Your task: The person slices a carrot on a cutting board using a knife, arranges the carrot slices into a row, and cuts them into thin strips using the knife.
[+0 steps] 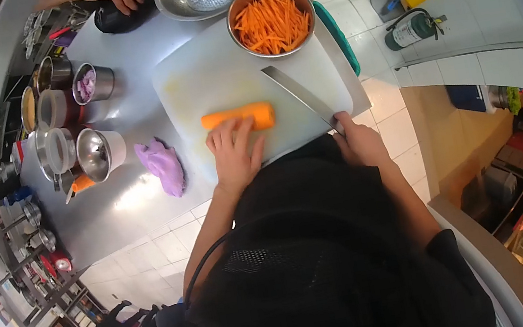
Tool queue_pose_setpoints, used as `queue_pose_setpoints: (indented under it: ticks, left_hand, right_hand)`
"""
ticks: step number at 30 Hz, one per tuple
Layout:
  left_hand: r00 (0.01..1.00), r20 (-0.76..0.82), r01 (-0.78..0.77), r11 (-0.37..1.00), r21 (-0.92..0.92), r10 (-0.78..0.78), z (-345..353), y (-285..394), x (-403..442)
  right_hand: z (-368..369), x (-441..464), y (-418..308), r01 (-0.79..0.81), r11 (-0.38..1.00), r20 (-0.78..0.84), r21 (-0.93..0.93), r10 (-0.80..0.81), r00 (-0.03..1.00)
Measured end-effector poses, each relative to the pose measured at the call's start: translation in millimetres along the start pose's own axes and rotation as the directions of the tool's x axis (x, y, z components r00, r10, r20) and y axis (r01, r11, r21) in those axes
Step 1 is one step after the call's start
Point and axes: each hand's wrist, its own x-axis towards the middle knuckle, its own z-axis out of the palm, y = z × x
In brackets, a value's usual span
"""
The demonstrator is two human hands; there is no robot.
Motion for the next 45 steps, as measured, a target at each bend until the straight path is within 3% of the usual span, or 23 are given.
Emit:
queue_pose_setpoints:
  ticks: [7,9,13,19,23,25,29,31,38,40,45]
  left_hand:
    - [0.994,-0.012,0.110,0.990,-0.090,-0.112,12,1,50]
    - [0.996,0.076,0.057,0.996,-0.072,-0.052,11,1,39]
    - [1.000,0.002,0.006,0.997,-0.077,-0.006,8,6,32]
    - [0.999,0.043,0.016,0.999,-0.037,-0.015,7,6,30]
    - [0.987,-0.152,0.033,0.994,-0.100,-0.048,12,11,18]
    - [0.970,-0.218,0.081,0.990,-0.119,-0.105,18,17,6]
    - [0.967,-0.229,0.097,0.993,-0.073,-0.111,35,18,-2]
    - [0.956,-0.278,0.076,0.995,-0.064,-0.091,41,15,-4]
    - [0.961,-0.268,0.081,0.996,0.034,-0.069,45,14,-5]
    - [0.958,-0.284,0.077,0.992,0.102,-0.045,44,16,-5]
    - [0.955,-0.290,0.091,0.991,0.100,-0.059,45,17,-7]
  right_hand:
    - [-7,2,-1,0.031,0.993,-0.015,-0.112,-0.032,0.999]
    - [-5,6,3,0.045,0.992,0.008,-0.116,-0.045,0.999]
    - [-2,6,-1,0.038,0.994,-0.030,-0.106,-0.041,0.999]
    - [-8,-3,-10,0.181,0.981,-0.075,-0.068,-0.186,0.980]
    - [-24,-17,-27,0.173,0.978,0.007,-0.117,-0.173,0.985]
    - [-31,-26,-34,0.249,0.967,-0.045,-0.056,-0.252,0.967]
    - [-29,-19,-41,0.205,0.978,0.060,-0.024,-0.203,0.977]
    - [-18,-8,-36,0.202,0.975,0.175,-0.097,-0.183,0.967]
    - [-49,-15,-54,0.317,0.937,0.189,-0.145,-0.289,0.939]
    - [-58,-20,-60,0.425,0.873,0.228,-0.238,-0.375,0.898]
    - [-71,-36,-60,0.445,0.838,0.269,-0.315,-0.371,0.889]
